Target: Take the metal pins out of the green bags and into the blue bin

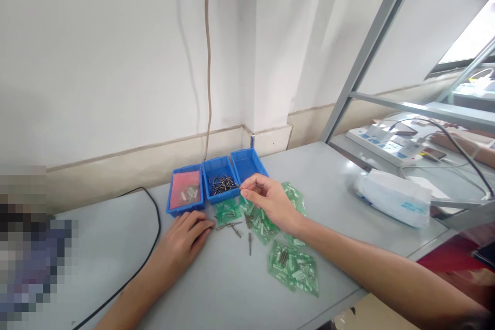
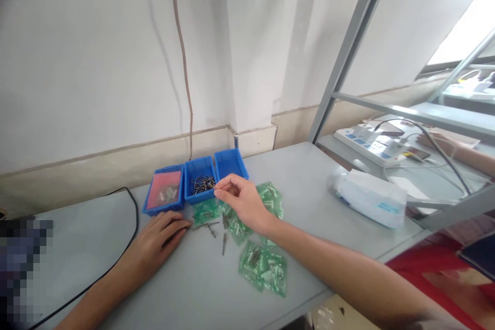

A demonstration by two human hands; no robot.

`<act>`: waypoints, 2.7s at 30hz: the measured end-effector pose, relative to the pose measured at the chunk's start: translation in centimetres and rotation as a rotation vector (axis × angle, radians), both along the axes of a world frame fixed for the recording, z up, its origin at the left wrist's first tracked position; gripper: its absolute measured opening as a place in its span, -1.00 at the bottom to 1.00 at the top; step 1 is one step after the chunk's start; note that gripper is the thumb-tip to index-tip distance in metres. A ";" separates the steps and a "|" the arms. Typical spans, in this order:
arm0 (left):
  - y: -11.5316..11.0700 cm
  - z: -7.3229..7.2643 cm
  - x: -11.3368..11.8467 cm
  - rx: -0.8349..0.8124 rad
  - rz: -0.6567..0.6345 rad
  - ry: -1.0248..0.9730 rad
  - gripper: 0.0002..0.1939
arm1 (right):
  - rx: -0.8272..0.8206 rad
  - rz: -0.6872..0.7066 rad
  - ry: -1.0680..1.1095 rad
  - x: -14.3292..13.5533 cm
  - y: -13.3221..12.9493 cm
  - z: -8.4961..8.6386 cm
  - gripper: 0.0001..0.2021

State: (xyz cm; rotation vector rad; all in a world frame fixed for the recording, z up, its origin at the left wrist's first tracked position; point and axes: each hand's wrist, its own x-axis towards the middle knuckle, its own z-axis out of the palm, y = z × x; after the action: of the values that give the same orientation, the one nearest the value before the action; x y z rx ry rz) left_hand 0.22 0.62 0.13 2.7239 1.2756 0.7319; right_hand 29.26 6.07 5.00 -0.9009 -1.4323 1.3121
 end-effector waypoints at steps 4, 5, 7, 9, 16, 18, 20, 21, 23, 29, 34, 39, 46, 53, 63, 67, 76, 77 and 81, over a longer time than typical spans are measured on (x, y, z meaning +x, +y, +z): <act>0.0 0.0 0.0 -0.008 -0.004 0.004 -0.76 | 0.134 -0.076 -0.107 0.0 -0.3 -0.3 -0.81; 0.0 0.0 0.0 -0.009 -0.003 0.002 -0.76 | 0.155 -0.084 -0.125 0.0 -0.4 -0.3 -0.83; 0.0 0.0 0.0 -0.012 -0.002 -0.001 -0.76 | 0.172 -0.078 -0.129 0.0 -0.6 0.0 -0.84; 0.0 0.1 0.0 -0.013 -0.004 -0.002 -0.76 | 0.116 -0.050 -0.093 0.0 -0.6 0.2 -0.81; -0.1 0.1 0.0 -0.021 0.000 0.008 -0.75 | -0.087 -0.096 0.085 0.0 0.4 0.2 -0.67; -0.1 0.1 0.0 -0.016 0.006 0.007 -0.75 | -0.094 -0.085 0.140 0.0 0.5 0.1 -0.66; -0.1 0.1 0.0 -0.008 0.010 0.005 -0.74 | -0.100 -0.063 0.180 -0.1 0.5 0.1 -0.66; -0.1 0.1 0.0 -0.007 0.010 0.005 -0.74 | -0.102 -0.052 0.190 -0.1 0.4 0.1 -0.66; -0.1 0.1 0.0 -0.009 0.012 0.005 -0.74 | -0.104 -0.027 0.192 -0.2 0.3 0.1 -0.66; -0.1 0.2 0.0 -0.010 0.008 -0.002 -0.74 | -0.085 0.002 0.131 -0.2 0.0 0.4 -0.66; -0.1 0.2 0.0 -0.024 0.004 -0.001 -0.74 | -0.074 -0.026 0.060 -0.2 0.0 0.4 -0.65; -0.1 0.0 -0.1 -0.027 -0.002 0.006 -0.74 | -0.039 -0.043 0.028 -0.2 0.1 0.1 -0.64; 0.0 0.0 -0.1 -0.013 0.000 -0.004 -0.74 | 0.011 -0.064 0.024 -0.2 -0.2 0.2 -0.67; -0.1 0.1 0.0 -0.033 0.006 0.005 -0.75 | 0.047 -0.071 -0.019 -0.1 -0.4 0.4 -0.71; -0.1 0.2 0.0 -0.019 -0.009 -0.006 -0.76 | 0.111 -0.071 -0.080 0.0 -0.6 0.4 -0.76; -0.1 0.3 0.1 -0.022 -0.004 -0.005 -0.76 | 0.111 -0.064 -0.097 0.0 -0.7 0.4 -0.76; -0.1 0.1 0.0 -0.010 0.007 -0.003 -0.75 | 0.064 -0.079 -0.067 -0.1 -0.8 0.8 -0.67; -0.1 0.0 0.0 -0.015 0.005 -0.002 -0.75 | 0.058 -0.087 -0.063 -0.1 -0.8 0.8 -0.66; -0.1 0.0 -0.1 -0.025 -0.002 0.000 -0.75 | 0.050 -0.096 -0.030 -0.2 -0.8 0.9 -0.64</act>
State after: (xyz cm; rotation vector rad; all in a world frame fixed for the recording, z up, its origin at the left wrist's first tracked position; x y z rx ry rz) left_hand 0.15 0.53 0.18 2.7051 1.2732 0.7110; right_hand 29.10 5.23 5.92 -0.9480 -1.4209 1.1911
